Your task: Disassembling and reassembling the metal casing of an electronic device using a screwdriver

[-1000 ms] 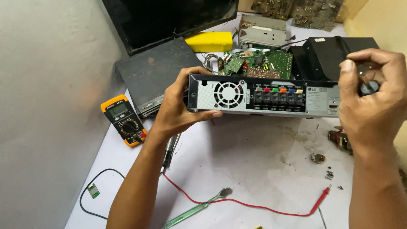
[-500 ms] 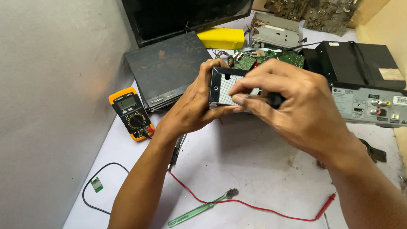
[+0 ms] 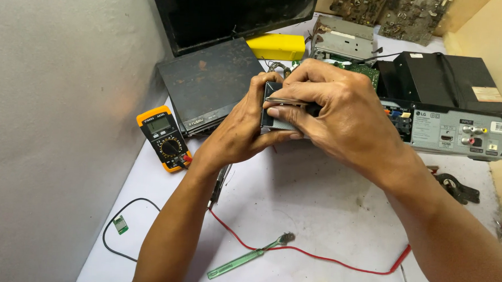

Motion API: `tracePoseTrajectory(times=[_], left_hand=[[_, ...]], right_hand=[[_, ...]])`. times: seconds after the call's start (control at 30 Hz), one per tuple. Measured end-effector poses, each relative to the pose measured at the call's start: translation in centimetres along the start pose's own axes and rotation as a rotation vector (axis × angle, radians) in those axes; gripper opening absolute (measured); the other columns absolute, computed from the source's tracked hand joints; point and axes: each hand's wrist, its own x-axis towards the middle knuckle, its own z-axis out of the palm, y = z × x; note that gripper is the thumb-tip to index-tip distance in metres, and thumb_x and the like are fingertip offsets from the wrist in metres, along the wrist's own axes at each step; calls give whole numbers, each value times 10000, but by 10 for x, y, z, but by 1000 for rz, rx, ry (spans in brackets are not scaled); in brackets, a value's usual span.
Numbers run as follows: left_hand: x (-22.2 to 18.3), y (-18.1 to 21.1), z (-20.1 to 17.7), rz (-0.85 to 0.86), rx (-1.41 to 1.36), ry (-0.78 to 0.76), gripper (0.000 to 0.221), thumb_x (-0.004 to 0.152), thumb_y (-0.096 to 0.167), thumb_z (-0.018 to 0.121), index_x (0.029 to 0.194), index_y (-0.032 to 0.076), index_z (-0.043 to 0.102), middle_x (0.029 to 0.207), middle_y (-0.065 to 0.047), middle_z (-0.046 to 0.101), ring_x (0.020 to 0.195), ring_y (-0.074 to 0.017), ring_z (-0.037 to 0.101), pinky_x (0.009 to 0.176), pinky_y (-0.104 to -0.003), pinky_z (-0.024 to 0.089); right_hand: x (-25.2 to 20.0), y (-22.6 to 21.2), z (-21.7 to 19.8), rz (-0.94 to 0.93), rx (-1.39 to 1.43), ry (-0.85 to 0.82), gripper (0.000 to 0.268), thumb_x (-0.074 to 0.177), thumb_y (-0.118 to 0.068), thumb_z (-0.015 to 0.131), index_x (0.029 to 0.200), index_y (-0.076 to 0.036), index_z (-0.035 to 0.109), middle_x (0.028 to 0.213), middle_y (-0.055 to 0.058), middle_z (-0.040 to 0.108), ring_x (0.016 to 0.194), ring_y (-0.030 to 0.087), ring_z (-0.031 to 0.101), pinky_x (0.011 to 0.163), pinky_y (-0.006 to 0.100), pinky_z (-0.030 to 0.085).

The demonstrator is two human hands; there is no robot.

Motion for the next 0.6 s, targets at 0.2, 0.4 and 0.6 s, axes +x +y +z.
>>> tracePoseTrajectory(times=[0.2,0.4,0.6], left_hand=[[1,-1,0,-2,18,-8,781,955,280,780,1452,47,224,1426,-135,360,1289,-322,562,1101,-421,465],[1,1,-1,-26,26,-16,776,956,329,760,1441,43,226,1411,-136,355,1208,-308,587,1055,-421,484],[2,-1,-1,71,96,-18,529,981,342,712,1337,-16,557,1420,-143,291,1292,-326,534,1152,-455,449]], right_hand=[[-7,6,4,-95,-125,13,158,947,-46,828,1099,-32,784,1046,111,659,889,217,671,760,311,549],[-5,6,5,-125,-188,-1,126,979,-62,764,1103,-78,751,1093,99,741,996,265,709,808,364,558],[-2,6,1,-128,-208,-23,103,991,-120,793,1048,-57,735,1005,90,728,945,248,694,783,361,537]])
